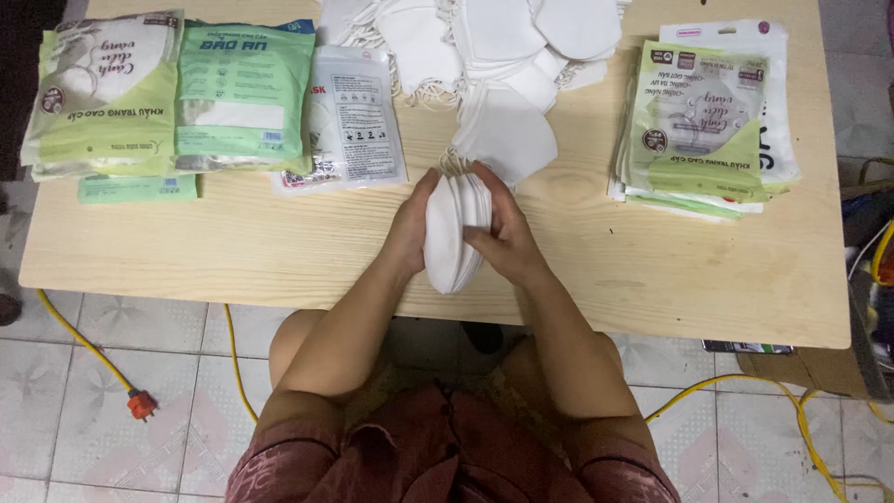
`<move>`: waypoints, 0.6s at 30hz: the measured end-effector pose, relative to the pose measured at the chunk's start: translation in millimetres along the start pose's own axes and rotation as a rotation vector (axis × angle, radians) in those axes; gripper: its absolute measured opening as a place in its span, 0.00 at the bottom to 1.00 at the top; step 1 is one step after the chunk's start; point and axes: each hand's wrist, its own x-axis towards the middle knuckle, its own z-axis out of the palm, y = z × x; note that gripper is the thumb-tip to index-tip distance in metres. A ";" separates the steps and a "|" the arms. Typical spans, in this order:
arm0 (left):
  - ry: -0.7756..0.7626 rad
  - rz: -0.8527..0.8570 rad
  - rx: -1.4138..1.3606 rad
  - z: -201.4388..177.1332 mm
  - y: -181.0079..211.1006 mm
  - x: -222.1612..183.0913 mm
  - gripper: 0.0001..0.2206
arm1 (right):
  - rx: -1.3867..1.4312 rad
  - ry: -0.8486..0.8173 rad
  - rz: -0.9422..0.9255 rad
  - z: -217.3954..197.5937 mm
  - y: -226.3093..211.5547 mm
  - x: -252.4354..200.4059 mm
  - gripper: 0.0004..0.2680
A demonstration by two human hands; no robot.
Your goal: Inspecting, unfolding, and stacking individual face masks on a table for packaging.
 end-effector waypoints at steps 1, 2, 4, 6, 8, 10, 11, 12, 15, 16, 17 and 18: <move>-0.001 -0.002 0.002 0.0 -0.5 -2.2 0.23 | 0.000 0.003 -0.001 2.9 -2.8 -1.4 0.30; 0.049 0.011 0.036 -0.1 -1.0 -4.5 0.25 | -0.010 0.025 0.010 5.9 -5.6 -2.8 0.31; 0.097 0.025 0.070 1.2 -2.3 -7.7 0.26 | -0.020 0.046 0.019 6.6 -7.8 -3.5 0.33; 0.126 0.050 0.142 3.7 -3.0 -9.6 0.34 | -0.153 0.130 -0.002 2.3 -6.4 -1.6 0.31; 0.103 0.050 0.164 16.2 1.3 -22.8 0.37 | -0.278 0.185 -0.051 -1.9 -21.8 5.1 0.30; 0.079 0.055 0.184 14.5 -2.4 -17.3 0.41 | -0.404 0.237 -0.105 -8.5 -34.8 12.6 0.30; 0.055 0.161 0.157 5.7 -9.0 -6.1 0.39 | -0.660 0.376 -0.232 -12.3 -39.7 15.3 0.26; 0.031 0.268 0.129 -2.9 -15.6 5.4 0.37 | -0.916 0.512 -0.363 -16.3 -44.7 18.1 0.22; 0.114 0.478 0.250 19.5 6.3 -36.0 0.34 | -0.970 0.689 -0.569 -39.0 -47.7 26.1 0.19; 0.113 0.482 0.251 9.6 1.1 -23.9 0.34 | -0.969 0.689 -0.572 -48.9 -41.6 27.6 0.19; 0.119 0.601 0.299 -0.3 -5.7 -12.4 0.30 | -0.766 0.717 -0.576 -59.0 -35.7 26.4 0.19; 0.125 0.719 0.346 -10.0 -13.0 -0.7 0.29 | -0.562 0.739 -0.577 -69.5 -29.7 24.9 0.18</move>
